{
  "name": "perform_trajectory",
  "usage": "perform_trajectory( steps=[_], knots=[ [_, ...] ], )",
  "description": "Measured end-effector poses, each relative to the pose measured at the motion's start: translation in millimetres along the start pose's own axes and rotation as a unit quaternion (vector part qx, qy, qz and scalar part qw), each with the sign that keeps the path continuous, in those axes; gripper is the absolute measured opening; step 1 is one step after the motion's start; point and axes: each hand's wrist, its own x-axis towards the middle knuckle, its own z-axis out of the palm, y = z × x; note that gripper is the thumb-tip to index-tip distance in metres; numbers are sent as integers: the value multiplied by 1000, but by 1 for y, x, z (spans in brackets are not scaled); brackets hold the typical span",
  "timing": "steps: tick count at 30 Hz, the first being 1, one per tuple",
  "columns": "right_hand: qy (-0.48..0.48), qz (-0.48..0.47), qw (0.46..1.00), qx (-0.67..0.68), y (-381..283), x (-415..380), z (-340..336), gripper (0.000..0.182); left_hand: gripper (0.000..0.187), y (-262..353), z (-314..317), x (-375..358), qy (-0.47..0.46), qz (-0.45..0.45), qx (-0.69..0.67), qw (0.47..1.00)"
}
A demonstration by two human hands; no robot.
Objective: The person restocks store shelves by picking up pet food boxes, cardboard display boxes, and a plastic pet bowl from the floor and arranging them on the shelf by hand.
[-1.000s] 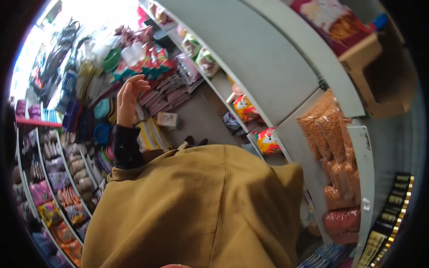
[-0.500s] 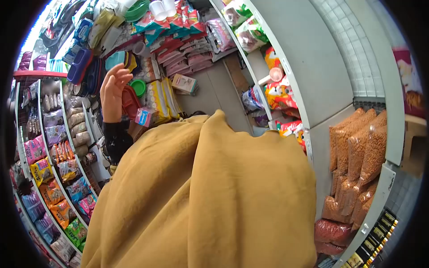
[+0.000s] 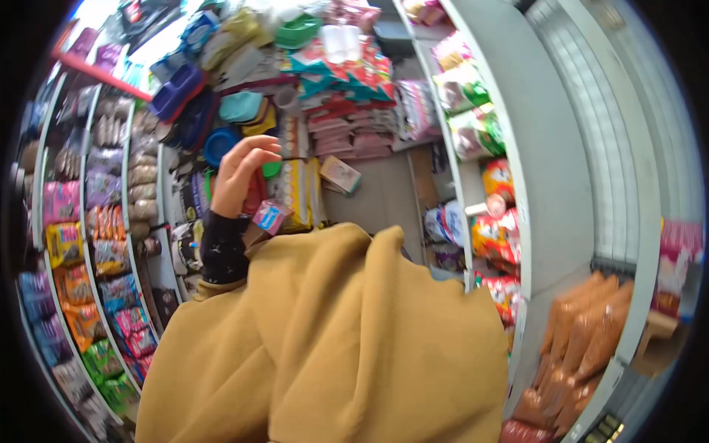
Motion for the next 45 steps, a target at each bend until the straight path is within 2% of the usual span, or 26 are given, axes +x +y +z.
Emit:
perform_trajectory(
  steps=[12,19,24,33,38,39,41,43,45],
  knots=[
    [14,-61,995,-83,-47,115,-79,50,28,-19,-84,-78,224,-43,-49,972],
    [25,-91,989,-116,-69,174,-125,53,28,-30,-100,-115,308,-86,-41,947],
    [53,-98,987,-118,-79,213,-169,56,29,-46,-95,-104,322,-121,-48,938],
    [96,-116,983,-109,-96,296,-269,61,30,-101,-85,-35,339,-190,-67,919],
    [86,-106,985,-108,-78,316,-286,64,30,-132,-65,-22,400,-197,-94,890],
    [110,-150,976,-108,-80,327,-294,67,30,-136,-60,-22,412,-201,-103,882],
    [150,-228,958,-86,-111,355,-310,69,30,-145,-59,-26,434,-199,-111,871],
    [162,-268,947,-71,-180,369,-328,68,28,-157,-50,-33,458,-235,-103,851],
    [111,-228,952,173,-245,375,-333,44,28,-175,-39,-43,477,-252,-103,836]
  ],
)
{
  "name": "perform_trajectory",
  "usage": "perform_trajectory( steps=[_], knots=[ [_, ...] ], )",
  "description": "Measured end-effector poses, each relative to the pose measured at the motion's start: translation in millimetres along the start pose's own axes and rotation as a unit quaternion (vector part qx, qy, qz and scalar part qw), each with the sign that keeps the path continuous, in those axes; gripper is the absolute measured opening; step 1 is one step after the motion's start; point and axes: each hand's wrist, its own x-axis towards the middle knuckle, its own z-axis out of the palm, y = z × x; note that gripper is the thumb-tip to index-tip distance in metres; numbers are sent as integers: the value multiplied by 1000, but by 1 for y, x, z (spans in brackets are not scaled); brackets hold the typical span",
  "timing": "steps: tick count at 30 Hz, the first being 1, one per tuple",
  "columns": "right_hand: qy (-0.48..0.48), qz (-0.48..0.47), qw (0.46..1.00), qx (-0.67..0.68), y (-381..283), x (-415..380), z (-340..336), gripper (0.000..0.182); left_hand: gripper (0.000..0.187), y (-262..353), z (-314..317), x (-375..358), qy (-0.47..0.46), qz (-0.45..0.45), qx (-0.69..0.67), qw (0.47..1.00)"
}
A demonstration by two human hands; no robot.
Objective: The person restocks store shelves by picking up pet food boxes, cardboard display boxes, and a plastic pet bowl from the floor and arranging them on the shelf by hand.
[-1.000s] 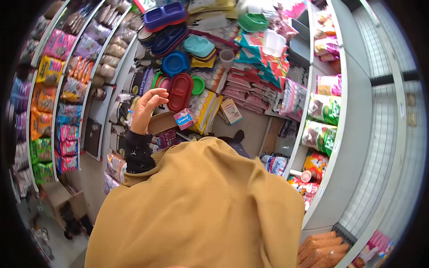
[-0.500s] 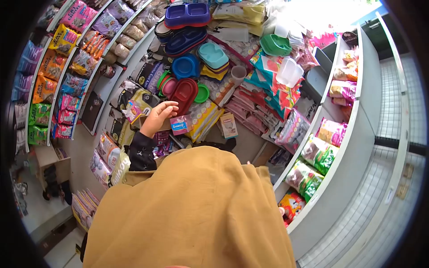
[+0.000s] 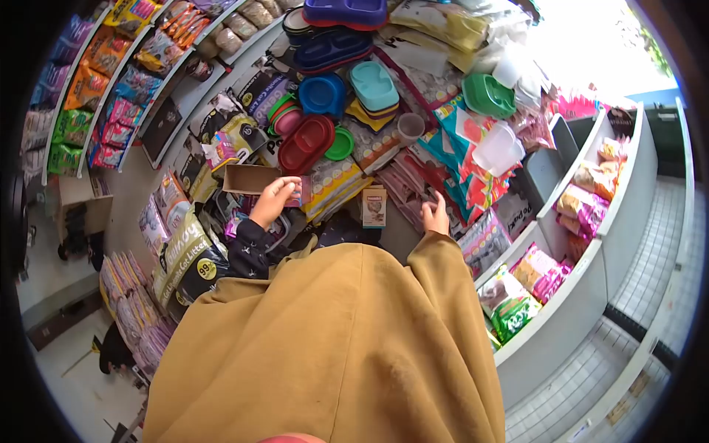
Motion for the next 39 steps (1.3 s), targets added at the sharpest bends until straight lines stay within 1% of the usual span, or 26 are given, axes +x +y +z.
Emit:
perform_trajectory(
  steps=[1,2,3,4,5,6,8,9,13,17,18,21,22,25,26,27,28,29,30,31,32,34,35,37,38,39],
  knots=[
    [-8,-3,1000,-3,-8,9,8,44,27,-14,-2,-1,-45,-2,46,998],
    [-116,-40,982,-142,-13,18,17,42,27,-28,-6,-1,-90,-3,92,992],
    [-220,-75,933,-274,-17,23,26,39,28,-46,-7,-4,-147,-10,159,976],
    [-316,-106,855,-398,-16,25,34,37,29,-66,-7,-10,-206,-19,224,952],
    [-320,-105,852,-400,-16,28,38,37,30,-81,-3,-17,-254,55,341,903],
    [-316,-109,857,-393,12,-5,-16,34,31,-96,5,-23,-294,131,449,833],
    [-307,-113,866,-378,24,-37,-25,28,29,-146,30,-33,-234,180,324,899],
    [-305,-115,870,-369,28,-51,-24,25,29,-144,34,-28,-234,178,319,901],
    [-291,-119,892,-324,35,-80,1,16,27,-126,36,-2,-196,107,407,885],
    [-269,-117,911,-290,43,-67,8,16,27,-112,46,29,-167,45,494,852],
    [-290,-104,897,-317,48,-57,11,17,27,-122,49,38,-170,44,495,851],
    [-356,-65,846,-391,61,-5,30,20,29,-162,56,69,-197,65,566,798],
    [-376,-51,827,-414,64,10,43,21,29,-161,58,75,-201,65,567,796],
    [-436,-8,758,-484,73,62,77,24,19,-157,70,86,-432,-98,495,747],
    [-457,10,732,-505,80,64,80,25,19,-156,65,91,-439,-99,492,745],
    [-477,28,704,-526,89,63,75,26,21,-151,54,102,-406,-22,433,804],
    [-393,-92,811,-424,72,88,84,24,23,-149,45,116,-366,56,368,853],
    [-278,-151,905,-284,64,115,101,19,25,-150,38,134,-342,90,333,874],
    [-200,-193,937,-214,10,135,119,16,28,-145,33,151,-317,124,297,892],
    [-130,-107,971,-171,-46,145,133,18,25,-141,31,166,-281,115,222,927],
    [-54,-171,976,-121,-44,175,148,25,22,-124,28,180,-241,105,145,954],
    [12,-158,987,-42,-102,197,165,36,22,-92,26,206,-177,34,79,981],
    [12,-160,986,-42,-105,215,172,36,22,-87,26,220,-176,37,78,981],
    [102,-186,974,-84,-105,244,188,49,23,-83,24,241,-86,51,22,995],
    [102,-184,974,-82,-100,257,193,49,23,-79,23,247,-86,50,24,995],
    [122,-210,962,-129,-95,268,196,53,24,-76,25,252,-69,34,-13,997]
  ],
)
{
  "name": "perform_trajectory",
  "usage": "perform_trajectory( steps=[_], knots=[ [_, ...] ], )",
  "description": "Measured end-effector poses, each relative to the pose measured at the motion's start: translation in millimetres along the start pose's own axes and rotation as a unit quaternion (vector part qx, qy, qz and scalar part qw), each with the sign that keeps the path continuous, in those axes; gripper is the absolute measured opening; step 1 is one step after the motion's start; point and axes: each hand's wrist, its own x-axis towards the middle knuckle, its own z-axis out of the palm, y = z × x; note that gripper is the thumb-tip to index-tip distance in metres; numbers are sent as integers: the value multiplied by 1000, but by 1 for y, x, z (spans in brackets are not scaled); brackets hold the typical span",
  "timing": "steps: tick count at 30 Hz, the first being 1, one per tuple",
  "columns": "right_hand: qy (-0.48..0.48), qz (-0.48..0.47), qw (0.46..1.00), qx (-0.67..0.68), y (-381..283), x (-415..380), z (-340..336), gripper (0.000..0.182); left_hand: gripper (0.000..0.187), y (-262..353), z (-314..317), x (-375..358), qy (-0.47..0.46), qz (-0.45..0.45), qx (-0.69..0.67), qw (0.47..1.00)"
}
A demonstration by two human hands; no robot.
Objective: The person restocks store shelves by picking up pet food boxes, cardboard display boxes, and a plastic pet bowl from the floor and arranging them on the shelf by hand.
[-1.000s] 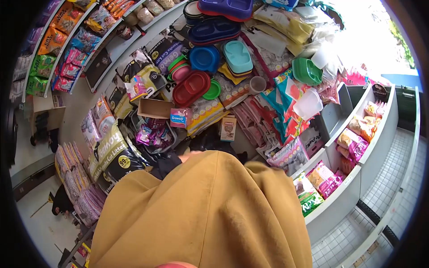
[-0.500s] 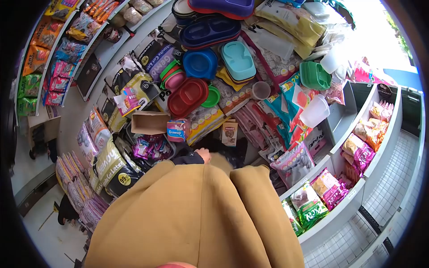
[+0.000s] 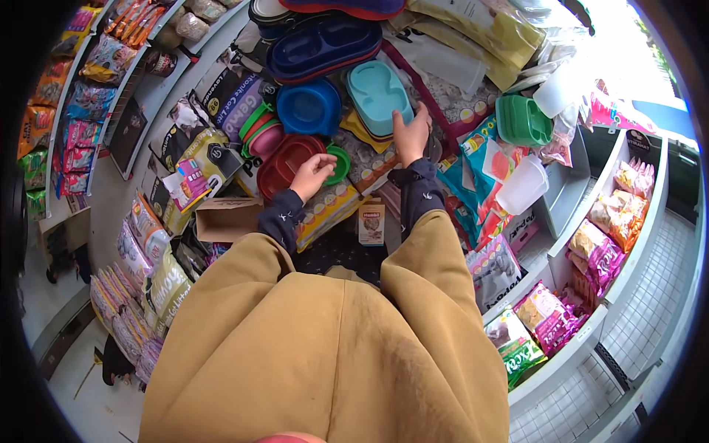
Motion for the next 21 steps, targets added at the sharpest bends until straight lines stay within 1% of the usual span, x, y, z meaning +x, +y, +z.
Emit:
perform_trajectory(
  steps=[2,3,5,6,7,10,11,14,15,18,19,21],
  knots=[
    [27,-60,993,-99,11,8,6,61,26,6,6,11,36,-27,-77,996],
    [27,-58,993,-100,17,8,8,61,26,9,10,17,35,-29,-78,996],
    [-82,57,993,-58,12,14,4,65,33,12,18,28,26,-50,-111,992],
    [-137,114,983,-36,10,15,3,67,36,14,21,33,23,-62,-128,990],
    [-139,115,983,-37,9,16,4,67,36,16,24,39,24,-64,-130,989],
    [-150,155,976,-17,6,17,8,68,59,21,31,60,-8,-114,-132,985],
    [-151,155,976,-18,7,16,12,68,59,22,34,66,-8,-115,-133,984],
    [-105,156,982,19,15,9,21,67,76,26,42,79,2,-151,-135,979],
    [-107,159,981,18,20,7,22,67,76,26,44,81,2,-154,-136,979],
    [-114,207,966,102,36,2,20,63,84,28,46,81,-9,-141,-152,978],
    [-114,208,966,103,32,-1,20,63,84,29,47,81,-9,-142,-151,978],
    [-99,241,954,150,19,-13,15,58,74,30,52,76,5,-93,-167,982]
  ],
)
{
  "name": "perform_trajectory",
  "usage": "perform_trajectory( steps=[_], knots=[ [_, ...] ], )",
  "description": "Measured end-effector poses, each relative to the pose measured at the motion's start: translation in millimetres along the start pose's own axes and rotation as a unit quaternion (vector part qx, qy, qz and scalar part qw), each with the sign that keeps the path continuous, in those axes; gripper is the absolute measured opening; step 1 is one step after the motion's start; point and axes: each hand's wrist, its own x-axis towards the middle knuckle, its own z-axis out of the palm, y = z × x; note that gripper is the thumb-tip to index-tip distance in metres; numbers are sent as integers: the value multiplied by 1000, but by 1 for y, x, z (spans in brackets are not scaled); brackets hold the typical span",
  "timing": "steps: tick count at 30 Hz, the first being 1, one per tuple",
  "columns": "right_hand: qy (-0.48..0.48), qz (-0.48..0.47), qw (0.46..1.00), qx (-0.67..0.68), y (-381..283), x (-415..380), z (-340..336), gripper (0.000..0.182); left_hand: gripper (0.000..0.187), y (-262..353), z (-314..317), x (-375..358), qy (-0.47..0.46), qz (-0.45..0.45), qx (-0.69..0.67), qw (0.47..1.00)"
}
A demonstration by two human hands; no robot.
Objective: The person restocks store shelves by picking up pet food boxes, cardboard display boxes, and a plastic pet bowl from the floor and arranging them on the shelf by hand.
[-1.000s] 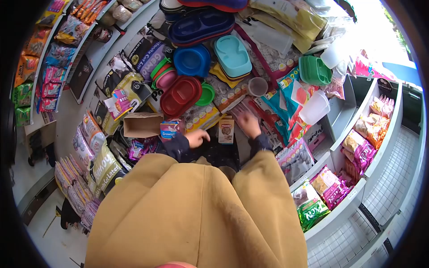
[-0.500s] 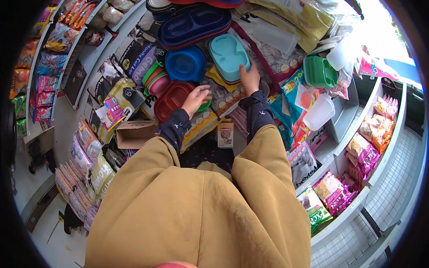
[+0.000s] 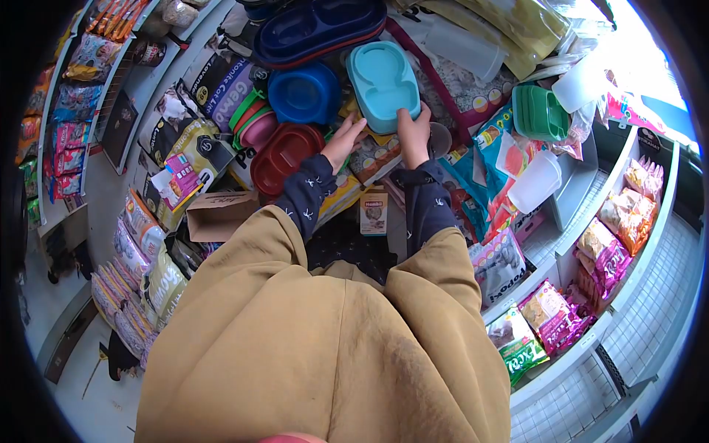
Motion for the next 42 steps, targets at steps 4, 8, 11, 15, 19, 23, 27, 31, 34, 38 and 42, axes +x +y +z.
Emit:
perform_trajectory(
  steps=[4,8,11,15,19,23,27,31,34,38,42],
  knots=[
    [-9,-6,994,105,-19,-30,-3,53,67,-7,3,-7,-14,69,-16,997],
    [15,-45,987,155,-15,-60,-4,49,63,-14,2,-25,-42,154,-42,986],
    [17,-55,986,157,-18,-98,0,48,60,-14,-1,-64,-19,187,-59,980],
    [-40,-78,991,101,-7,-147,33,50,58,-35,-29,-116,117,190,18,975],
    [-102,-62,989,84,1,-172,77,55,53,-63,-67,-138,209,165,18,964],
    [-133,-134,981,-44,5,-174,112,59,48,-67,-90,-136,281,125,-38,951],
    [-148,-148,976,-62,-4,-178,124,62,42,-73,-106,-123,341,127,32,931],
    [-88,-241,949,-182,-6,-179,126,60,40,-93,-127,-109,300,71,-11,951],
    [-115,-183,942,-256,-17,-182,120,55,38,-92,-125,-113,317,83,-33,944],
    [-88,-223,948,-211,-19,-183,118,51,37,-81,-118,-123,312,78,-57,945],
    [-70,-224,961,-148,-17,-182,114,50,36,-61,-99,-135,333,133,-148,922]
  ],
)
